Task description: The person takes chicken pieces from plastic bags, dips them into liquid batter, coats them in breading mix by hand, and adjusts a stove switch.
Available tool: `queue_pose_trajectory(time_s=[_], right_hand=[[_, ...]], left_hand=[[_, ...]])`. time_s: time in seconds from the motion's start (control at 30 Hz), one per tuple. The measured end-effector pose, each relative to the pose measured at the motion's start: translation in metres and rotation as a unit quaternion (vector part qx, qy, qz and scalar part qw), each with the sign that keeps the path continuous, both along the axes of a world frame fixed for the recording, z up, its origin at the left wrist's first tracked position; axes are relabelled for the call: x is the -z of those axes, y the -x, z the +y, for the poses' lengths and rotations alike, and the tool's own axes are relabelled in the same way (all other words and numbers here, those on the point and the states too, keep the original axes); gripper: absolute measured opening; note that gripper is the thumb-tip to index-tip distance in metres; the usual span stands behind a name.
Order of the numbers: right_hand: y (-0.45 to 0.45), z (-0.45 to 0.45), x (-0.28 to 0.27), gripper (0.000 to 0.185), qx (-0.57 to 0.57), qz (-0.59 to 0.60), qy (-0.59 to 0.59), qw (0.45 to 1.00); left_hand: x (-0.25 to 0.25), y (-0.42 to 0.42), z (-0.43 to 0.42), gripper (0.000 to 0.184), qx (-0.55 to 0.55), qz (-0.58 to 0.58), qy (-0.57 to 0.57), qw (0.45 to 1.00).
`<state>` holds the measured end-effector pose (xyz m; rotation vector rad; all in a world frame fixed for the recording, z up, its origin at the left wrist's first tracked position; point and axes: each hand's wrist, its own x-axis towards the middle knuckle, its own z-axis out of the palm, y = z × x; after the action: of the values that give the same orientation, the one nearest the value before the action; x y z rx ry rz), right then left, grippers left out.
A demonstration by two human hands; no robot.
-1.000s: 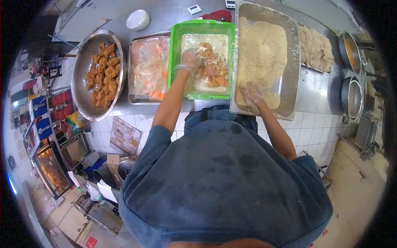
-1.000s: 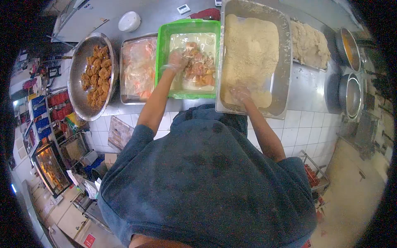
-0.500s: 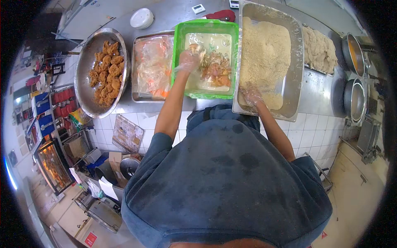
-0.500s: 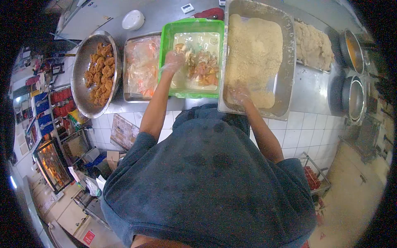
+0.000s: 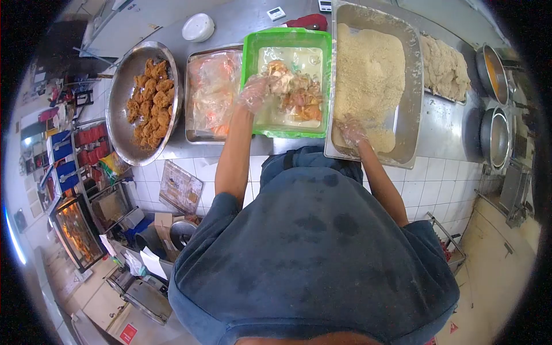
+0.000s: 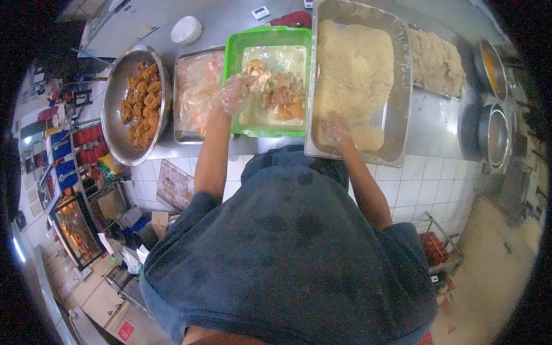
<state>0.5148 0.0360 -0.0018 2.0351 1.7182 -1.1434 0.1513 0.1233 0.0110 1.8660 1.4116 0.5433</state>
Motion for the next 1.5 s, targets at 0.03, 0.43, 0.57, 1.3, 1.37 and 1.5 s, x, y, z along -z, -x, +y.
queue_pose_trajectory(time_s=[0.03,0.43,0.57,1.3,1.37,1.5], right_hand=[[-0.001,-0.001,0.002,0.078,0.000,0.009,0.006,1.000],[0.001,0.003,-0.023,0.076,-0.009,0.027,0.001,1.000],[-0.016,-0.004,0.050,0.058,-0.111,-0.005,-0.027,0.993],[-0.001,0.016,-0.024,0.032,0.509,0.433,0.321,0.672],[-0.025,0.014,0.004,0.035,0.487,0.506,0.242,0.670],[-0.068,0.044,-0.008,0.034,0.308,0.503,0.024,0.807]], left_hand=[[0.005,0.000,-0.002,0.041,-0.003,0.007,0.001,1.000],[-0.035,-0.069,-0.020,0.036,-0.136,-0.463,0.280,0.830],[-0.046,-0.076,-0.015,0.041,-0.037,-0.248,0.133,0.959],[0.054,-0.039,-0.020,0.019,-0.263,0.055,-0.087,0.959],[-0.009,-0.054,-0.023,0.015,-0.275,-0.016,-0.097,0.956],[-0.038,-0.057,-0.018,0.018,-0.292,-0.094,-0.098,0.947]])
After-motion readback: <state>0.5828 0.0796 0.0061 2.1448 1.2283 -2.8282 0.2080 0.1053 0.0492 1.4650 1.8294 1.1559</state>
